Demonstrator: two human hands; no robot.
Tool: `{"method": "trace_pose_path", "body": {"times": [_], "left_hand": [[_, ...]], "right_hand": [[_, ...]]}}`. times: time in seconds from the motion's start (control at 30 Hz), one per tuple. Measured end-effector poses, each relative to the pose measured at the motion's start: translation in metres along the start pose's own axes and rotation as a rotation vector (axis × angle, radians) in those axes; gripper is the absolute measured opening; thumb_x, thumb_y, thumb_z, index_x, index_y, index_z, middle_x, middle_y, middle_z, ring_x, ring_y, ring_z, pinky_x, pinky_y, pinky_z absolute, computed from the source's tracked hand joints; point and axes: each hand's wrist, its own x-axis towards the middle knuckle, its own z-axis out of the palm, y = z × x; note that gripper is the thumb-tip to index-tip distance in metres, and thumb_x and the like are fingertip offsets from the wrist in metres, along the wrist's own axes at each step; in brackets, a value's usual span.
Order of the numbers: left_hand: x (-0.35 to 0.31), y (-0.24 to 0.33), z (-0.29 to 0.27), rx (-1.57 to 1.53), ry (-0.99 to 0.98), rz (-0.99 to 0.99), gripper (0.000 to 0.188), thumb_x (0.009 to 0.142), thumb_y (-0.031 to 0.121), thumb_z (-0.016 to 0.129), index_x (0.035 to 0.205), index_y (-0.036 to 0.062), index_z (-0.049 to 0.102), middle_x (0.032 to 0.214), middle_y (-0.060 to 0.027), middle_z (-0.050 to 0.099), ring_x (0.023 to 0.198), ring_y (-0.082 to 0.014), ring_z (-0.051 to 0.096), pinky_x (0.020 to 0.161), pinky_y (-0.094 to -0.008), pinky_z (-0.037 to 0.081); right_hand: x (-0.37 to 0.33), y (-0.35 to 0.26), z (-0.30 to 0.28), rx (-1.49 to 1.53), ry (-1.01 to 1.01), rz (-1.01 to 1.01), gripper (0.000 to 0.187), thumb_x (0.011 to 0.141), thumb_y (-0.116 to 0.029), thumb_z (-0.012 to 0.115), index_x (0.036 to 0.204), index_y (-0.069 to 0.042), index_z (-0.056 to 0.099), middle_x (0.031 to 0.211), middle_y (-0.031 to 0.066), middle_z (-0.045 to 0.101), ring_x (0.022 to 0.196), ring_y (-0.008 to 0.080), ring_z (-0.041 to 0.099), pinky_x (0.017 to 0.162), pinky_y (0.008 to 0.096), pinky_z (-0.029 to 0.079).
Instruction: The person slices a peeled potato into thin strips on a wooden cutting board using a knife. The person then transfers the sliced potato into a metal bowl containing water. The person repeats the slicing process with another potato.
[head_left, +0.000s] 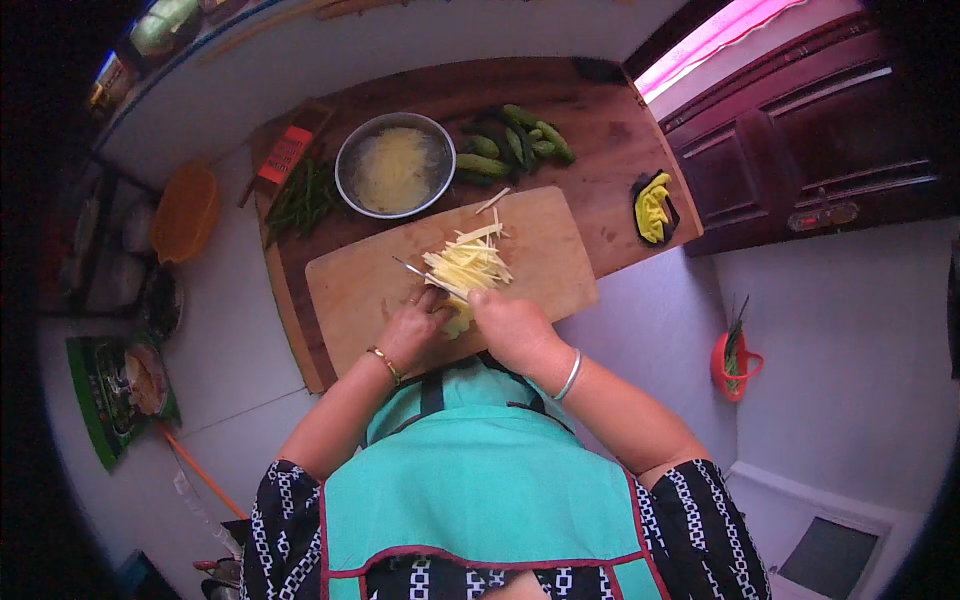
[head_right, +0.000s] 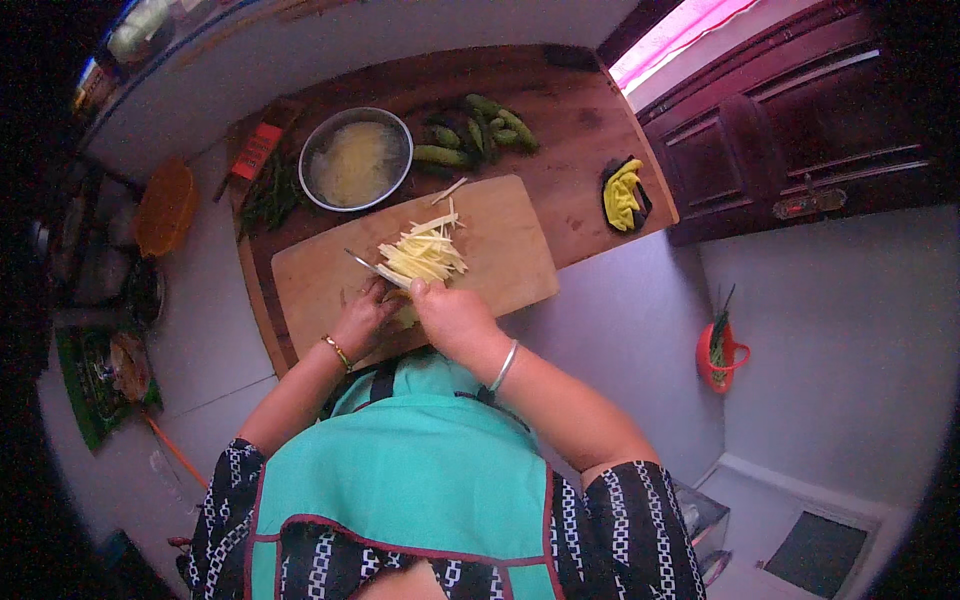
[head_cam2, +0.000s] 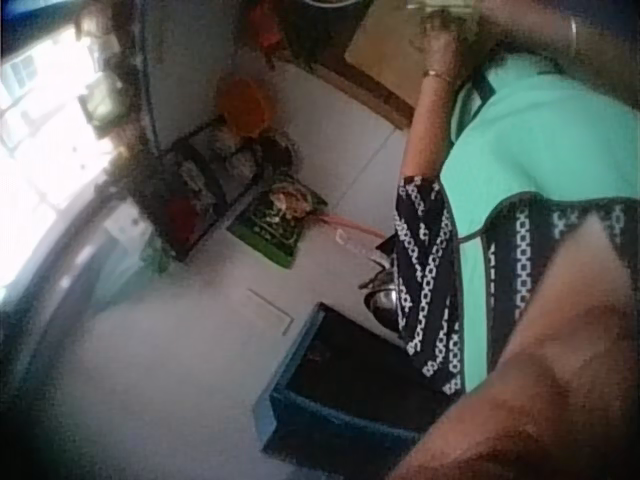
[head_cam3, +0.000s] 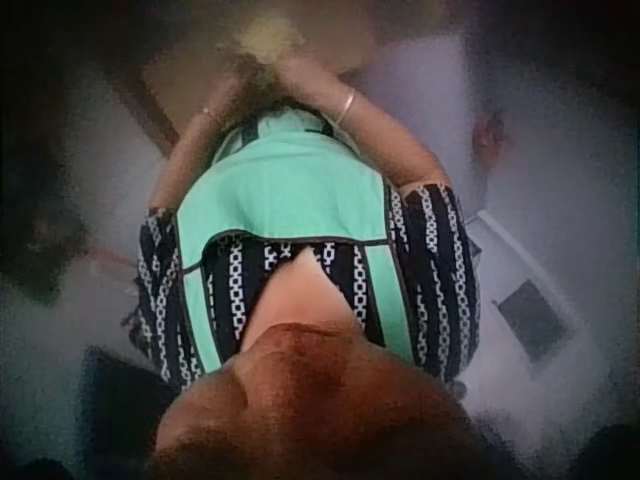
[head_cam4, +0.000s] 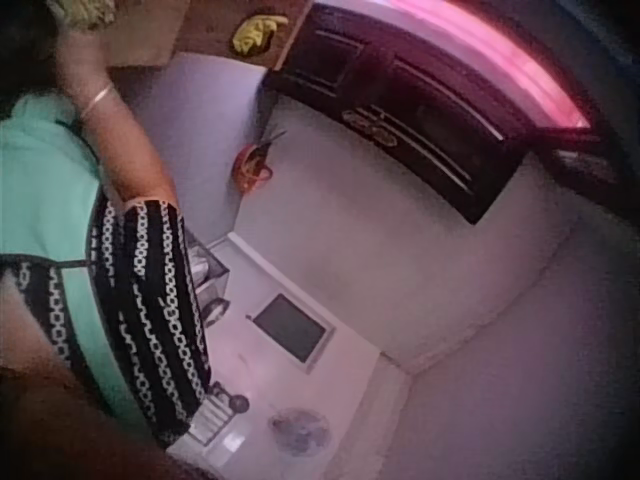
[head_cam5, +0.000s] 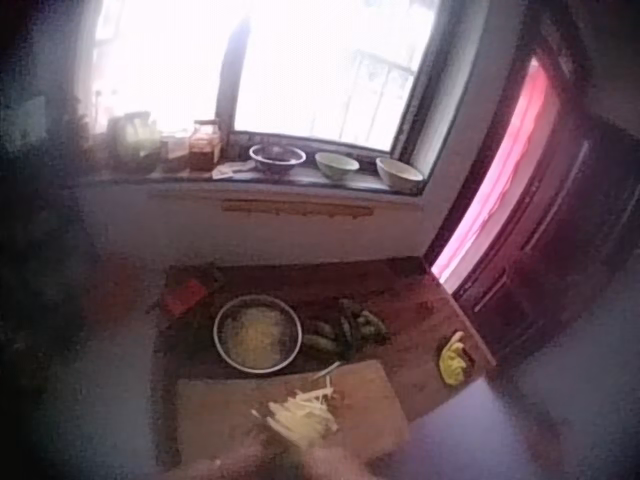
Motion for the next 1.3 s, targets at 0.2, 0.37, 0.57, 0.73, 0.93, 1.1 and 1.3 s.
{"method": "trace_pose_path", "body": {"times": [0.2, 0.37, 0.57, 0.73, 0.93, 1.1, 1.3], "left_hand": [[-0.003, 0.0, -0.003, -0.039, -0.048, -0.004, 0.039, 0.069, 0.016, 0.068, 0.106, 0.0103, 0.061, 0.124, -0.0156, 0.049, 0.118, -0.0356, 0.045, 0.096, -0.0407, 0.044], [-0.002, 0.004, -0.005, -0.062, 0.014, 0.008, 0.033, 0.07, 0.016, 0.067, 0.101, 0.0083, 0.062, 0.122, -0.0152, 0.05, 0.117, -0.0347, 0.045, 0.097, -0.0404, 0.043], [0.003, -0.002, -0.006, -0.063, -0.024, 0.022, 0.036, 0.07, 0.018, 0.067, 0.104, 0.007, 0.062, 0.123, -0.0137, 0.05, 0.118, -0.0341, 0.044, 0.097, -0.0413, 0.043], [-0.006, -0.002, 0.004, -0.041, -0.008, -0.047, 0.036, 0.071, 0.018, 0.066, 0.104, 0.0074, 0.062, 0.122, -0.0139, 0.05, 0.118, -0.0341, 0.044, 0.096, -0.0411, 0.043], [-0.003, -0.001, 0.004, -0.035, 0.005, -0.021, 0.034, 0.071, 0.017, 0.066, 0.103, 0.0086, 0.063, 0.121, -0.0142, 0.051, 0.117, -0.0341, 0.045, 0.095, -0.0404, 0.044], [-0.004, -0.003, 0.002, -0.069, 0.0, -0.004, 0.044, 0.068, 0.015, 0.07, 0.111, 0.0097, 0.06, 0.123, -0.0149, 0.05, 0.117, -0.0381, 0.045, 0.094, -0.0433, 0.045], [-0.004, 0.0, 0.0, -0.089, 0.013, -0.008, 0.035, 0.071, 0.019, 0.067, 0.104, 0.009, 0.063, 0.12, -0.0148, 0.051, 0.117, -0.035, 0.045, 0.094, -0.0421, 0.044]], "right_hand": [[-0.001, 0.017, 0.022, 0.018, 0.026, 0.026, 0.014, 0.087, -0.009, 0.042, 0.098, -0.002, 0.046, 0.086, 0.0217, 0.059, 0.068, 0.0408, 0.061, 0.058, 0.0493, 0.05], [-0.001, -0.003, -0.004, -0.031, -0.007, -0.003, 0.014, 0.086, -0.009, 0.043, 0.098, -0.002, 0.046, 0.085, 0.0214, 0.06, 0.069, 0.0407, 0.062, 0.058, 0.049, 0.05], [0.0, 0.019, 0.026, 0.037, 0.047, 0.008, 0.013, 0.086, -0.008, 0.043, 0.097, -0.002, 0.046, 0.085, 0.0218, 0.06, 0.07, 0.0409, 0.062, 0.058, 0.0489, 0.05], [0.001, -0.01, -0.008, -0.036, -0.022, -0.006, 0.014, 0.086, -0.008, 0.043, 0.098, -0.001, 0.045, 0.085, 0.0224, 0.06, 0.07, 0.0407, 0.062, 0.058, 0.0493, 0.049], [0.0, 0.024, 0.04, 0.023, 0.036, 0.024, 0.013, 0.087, -0.009, 0.042, 0.096, -0.001, 0.045, 0.085, 0.0233, 0.06, 0.071, 0.041, 0.062, 0.059, 0.0495, 0.049], [0.003, -0.005, -0.004, -0.008, -0.02, 0.019, 0.011, 0.087, -0.009, 0.042, 0.094, -0.002, 0.044, 0.084, 0.0236, 0.06, 0.073, 0.0418, 0.062, 0.06, 0.0503, 0.049], [0.0, 0.016, 0.023, 0.022, -0.015, 0.034, 0.013, 0.086, -0.009, 0.042, 0.097, -0.002, 0.045, 0.087, 0.023, 0.06, 0.076, 0.0414, 0.062, 0.062, 0.0497, 0.05]]}}
